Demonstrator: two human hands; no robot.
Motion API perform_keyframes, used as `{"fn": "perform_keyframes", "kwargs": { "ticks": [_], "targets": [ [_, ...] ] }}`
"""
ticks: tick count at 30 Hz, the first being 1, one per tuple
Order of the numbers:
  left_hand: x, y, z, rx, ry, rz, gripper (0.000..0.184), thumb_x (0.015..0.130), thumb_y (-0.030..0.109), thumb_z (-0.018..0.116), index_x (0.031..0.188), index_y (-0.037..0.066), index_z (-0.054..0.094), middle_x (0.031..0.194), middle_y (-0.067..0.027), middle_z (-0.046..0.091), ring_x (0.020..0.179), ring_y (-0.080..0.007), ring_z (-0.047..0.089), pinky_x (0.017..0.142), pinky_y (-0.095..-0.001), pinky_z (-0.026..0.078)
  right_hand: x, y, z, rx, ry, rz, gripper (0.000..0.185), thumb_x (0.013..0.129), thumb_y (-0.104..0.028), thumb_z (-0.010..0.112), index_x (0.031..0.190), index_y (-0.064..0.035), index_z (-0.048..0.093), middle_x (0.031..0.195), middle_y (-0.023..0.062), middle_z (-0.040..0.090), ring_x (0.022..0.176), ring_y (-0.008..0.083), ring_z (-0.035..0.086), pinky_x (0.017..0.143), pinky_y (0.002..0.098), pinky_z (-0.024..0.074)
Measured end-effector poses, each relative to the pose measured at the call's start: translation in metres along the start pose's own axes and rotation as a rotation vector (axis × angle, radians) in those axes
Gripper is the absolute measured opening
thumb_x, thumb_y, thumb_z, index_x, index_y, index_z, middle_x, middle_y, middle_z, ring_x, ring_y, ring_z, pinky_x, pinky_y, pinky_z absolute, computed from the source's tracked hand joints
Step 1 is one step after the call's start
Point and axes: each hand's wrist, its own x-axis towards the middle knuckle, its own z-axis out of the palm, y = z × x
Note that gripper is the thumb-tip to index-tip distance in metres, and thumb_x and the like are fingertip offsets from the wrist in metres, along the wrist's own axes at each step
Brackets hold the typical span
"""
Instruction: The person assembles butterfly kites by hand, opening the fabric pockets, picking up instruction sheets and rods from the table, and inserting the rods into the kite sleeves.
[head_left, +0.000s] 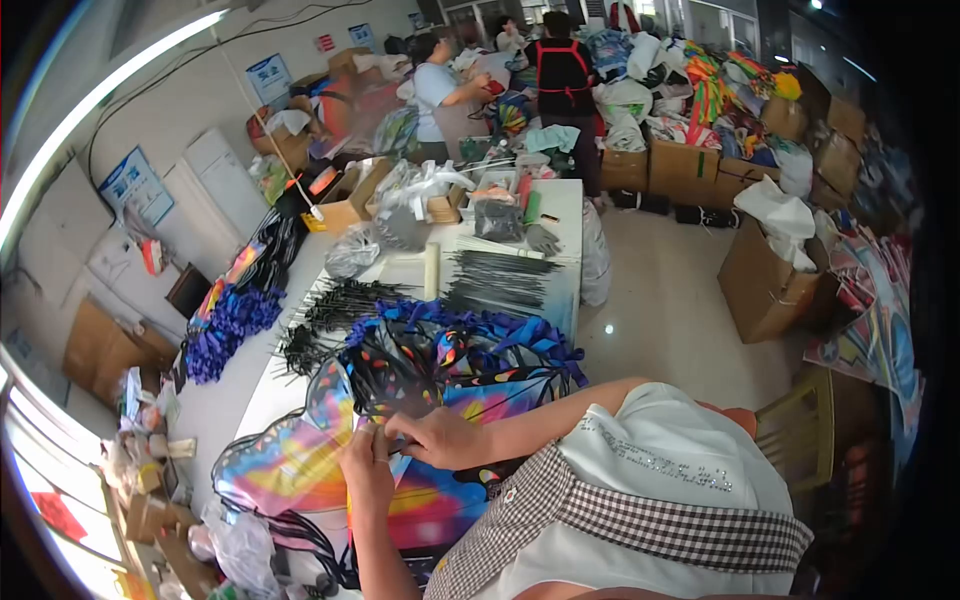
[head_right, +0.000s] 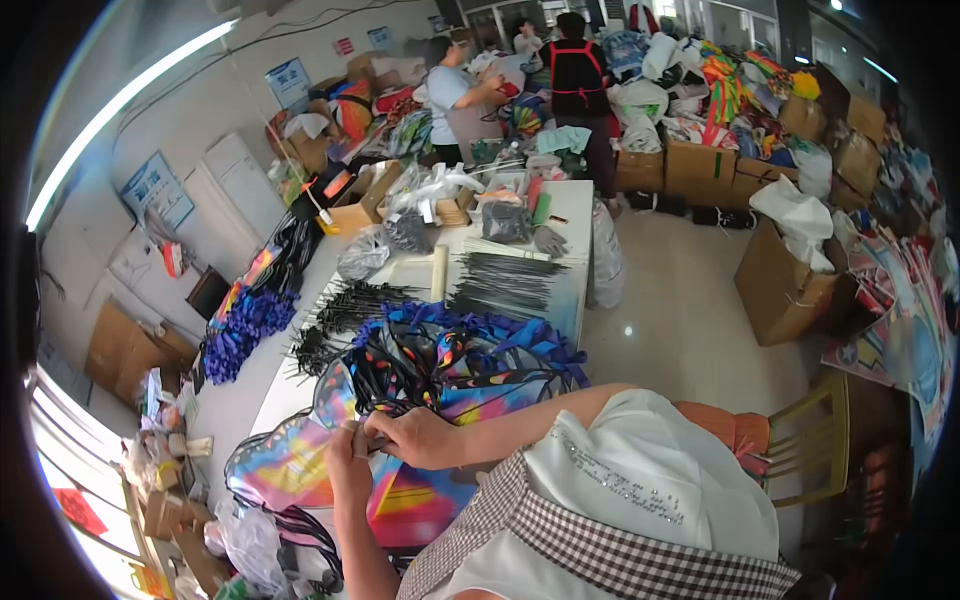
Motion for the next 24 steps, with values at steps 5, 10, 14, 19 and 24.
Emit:
{"fn": "perform_keyframes", "kwargs": {
  "ticks": [5, 10, 14, 19, 24],
  "targets": [
    [-0.008, 0.015, -0.002, 0.057, -0.064, 0.090, 0.008, 0.089, 0.006, 0.060, 0.090, -0.001, 0.064, 0.076, -0.0135, 0.062, 0.067, -0.0229, 0.060, 0.061, -0.0347, 0.045, 0.000, 0.012, -0.011, 0.201, -0.165, 0.173, 0.027, 0.082, -0.009, 0.066, 0.107, -0.0037, 0.058, 0.070, 0.0120, 0.065, 0.061, 0.0296, 0.065, 0.056, 0.0397, 0.0497],
    [-0.033, -0.013, 0.010, -0.296, 0.092, -0.050, 0.009, 0.089, 0.004, 0.060, 0.096, 0.000, 0.063, 0.077, -0.0057, 0.063, 0.071, -0.0149, 0.059, 0.063, -0.0324, 0.045, -0.001, 0.001, -0.031, 0.363, -0.436, 0.420, 0.016, 0.081, -0.010, 0.067, 0.095, -0.0036, 0.061, 0.065, 0.0093, 0.063, 0.057, 0.0248, 0.063, 0.056, 0.0373, 0.0479],
    [-0.052, -0.026, 0.004, -0.383, -0.016, -0.113, 0.003, 0.092, 0.003, 0.056, 0.092, 0.002, 0.058, 0.078, 0.0030, 0.054, 0.072, -0.0058, 0.049, 0.065, -0.0221, 0.040, -0.009, 0.015, -0.028, 0.210, -0.276, 0.213, 0.008, 0.082, -0.008, 0.066, 0.084, -0.0031, 0.060, 0.062, 0.0078, 0.062, 0.055, 0.0233, 0.063, 0.053, 0.0355, 0.0469],
    [-0.061, -0.032, -0.001, -0.366, -0.130, -0.301, 0.003, 0.092, 0.002, 0.055, 0.091, 0.002, 0.057, 0.081, 0.0034, 0.053, 0.073, -0.0047, 0.046, 0.068, -0.0204, 0.040, -0.016, 0.018, -0.021, 0.123, -0.293, 0.137, 0.008, 0.082, -0.007, 0.064, 0.085, -0.0036, 0.057, 0.067, 0.0071, 0.064, 0.056, 0.0243, 0.064, 0.052, 0.0358, 0.0482],
    [-0.062, -0.050, 0.006, -0.611, 0.049, -0.333, 0.006, 0.094, 0.003, 0.053, 0.090, 0.003, 0.057, 0.081, 0.0043, 0.052, 0.074, -0.0046, 0.046, 0.068, -0.0197, 0.039, -0.016, 0.007, -0.017, -0.098, -0.049, -0.030, 0.009, 0.083, -0.008, 0.063, 0.087, -0.0053, 0.056, 0.073, 0.0076, 0.065, 0.061, 0.0277, 0.064, 0.053, 0.0383, 0.0492]
  ]
}}
